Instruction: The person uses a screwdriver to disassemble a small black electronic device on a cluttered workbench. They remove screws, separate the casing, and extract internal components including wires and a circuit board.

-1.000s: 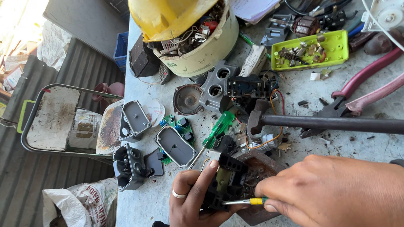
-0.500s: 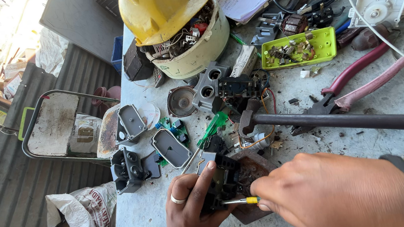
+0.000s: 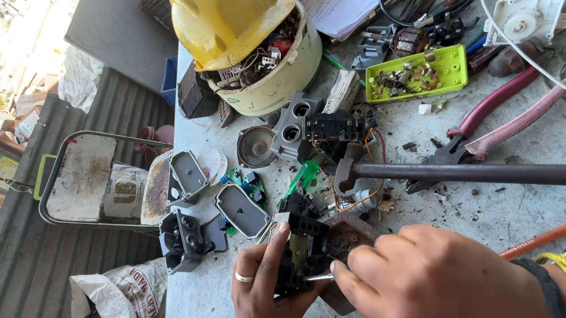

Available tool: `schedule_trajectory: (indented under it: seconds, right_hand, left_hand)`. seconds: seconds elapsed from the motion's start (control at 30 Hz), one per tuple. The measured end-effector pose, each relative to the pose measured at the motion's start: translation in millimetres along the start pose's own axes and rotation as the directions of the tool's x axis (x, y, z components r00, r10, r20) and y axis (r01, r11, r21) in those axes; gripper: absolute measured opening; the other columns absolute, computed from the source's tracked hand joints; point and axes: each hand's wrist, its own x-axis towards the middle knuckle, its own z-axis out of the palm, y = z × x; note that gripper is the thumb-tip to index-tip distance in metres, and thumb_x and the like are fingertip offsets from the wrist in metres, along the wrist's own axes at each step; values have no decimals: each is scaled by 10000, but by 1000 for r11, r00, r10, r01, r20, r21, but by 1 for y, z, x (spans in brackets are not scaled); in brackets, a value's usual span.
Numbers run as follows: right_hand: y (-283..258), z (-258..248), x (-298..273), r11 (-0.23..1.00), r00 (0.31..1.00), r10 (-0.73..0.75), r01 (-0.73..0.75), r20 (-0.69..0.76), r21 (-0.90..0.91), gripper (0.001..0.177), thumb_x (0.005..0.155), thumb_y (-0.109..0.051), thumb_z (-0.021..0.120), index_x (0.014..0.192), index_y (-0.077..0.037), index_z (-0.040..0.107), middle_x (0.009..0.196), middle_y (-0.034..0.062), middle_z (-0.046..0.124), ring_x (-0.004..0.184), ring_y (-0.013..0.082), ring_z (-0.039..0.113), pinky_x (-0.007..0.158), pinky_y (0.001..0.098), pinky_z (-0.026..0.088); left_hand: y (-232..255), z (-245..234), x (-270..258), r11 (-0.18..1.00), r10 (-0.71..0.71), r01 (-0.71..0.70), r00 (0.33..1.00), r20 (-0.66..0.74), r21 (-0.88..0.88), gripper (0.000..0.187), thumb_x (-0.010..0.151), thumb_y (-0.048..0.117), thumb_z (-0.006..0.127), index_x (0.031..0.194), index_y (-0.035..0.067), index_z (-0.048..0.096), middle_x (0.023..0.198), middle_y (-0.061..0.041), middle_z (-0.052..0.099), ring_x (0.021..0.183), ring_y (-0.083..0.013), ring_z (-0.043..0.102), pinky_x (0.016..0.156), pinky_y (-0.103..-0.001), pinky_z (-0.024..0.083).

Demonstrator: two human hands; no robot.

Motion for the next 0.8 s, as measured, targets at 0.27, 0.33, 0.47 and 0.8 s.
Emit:
schedule_trajectory:
  seconds: [0.27, 0.33, 0.47, 0.8]
  right_hand:
    - [13, -11, 6, 815, 955, 65, -219, 291, 537, 573, 892, -240, 609, 1364, 81, 562, 911, 150, 619, 702, 275, 710, 522, 358, 581]
    - [17, -14, 11, 773, 853, 60, -369, 519, 517, 590, 915, -243, 608, 1441, 7, 514, 977, 146, 620, 726, 304, 721, 581, 395, 597]
    - [24, -23, 22, 742, 640, 28, -527, 768, 413, 546, 926, -229, 618, 1437, -81, 498, 1013, 131, 633, 828, 332, 732, 681, 420, 609]
    - [30, -39, 35, 763, 730, 53, -470, 682, 444, 446, 890, -215, 646, 1316, -107, 571, 982, 126, 670, 848, 338, 731, 697, 472, 596]
  left_hand:
    - [-1, 2, -3, 998, -61, 60, 997, -38, -11, 913, 531, 261, 981, 1353, 75, 630, 931, -53, 623, 781, -186, 633, 679, -328, 527]
    - [-1, 2, -4, 997, -71, 71, 997, -30, -17, 922, 531, 291, 1000, 1349, 72, 635, 911, -46, 624, 764, -181, 624, 661, -320, 520]
    - [-2, 2, -5, 998, -63, 63, 998, -19, -9, 931, 521, 299, 993, 1348, 71, 631, 915, -46, 629, 772, -179, 627, 677, -323, 515]
    - [-5, 0, -6, 997, -73, 74, 997, 12, -30, 942, 503, 256, 983, 1358, 83, 629, 907, -34, 623, 775, -174, 621, 696, -330, 520]
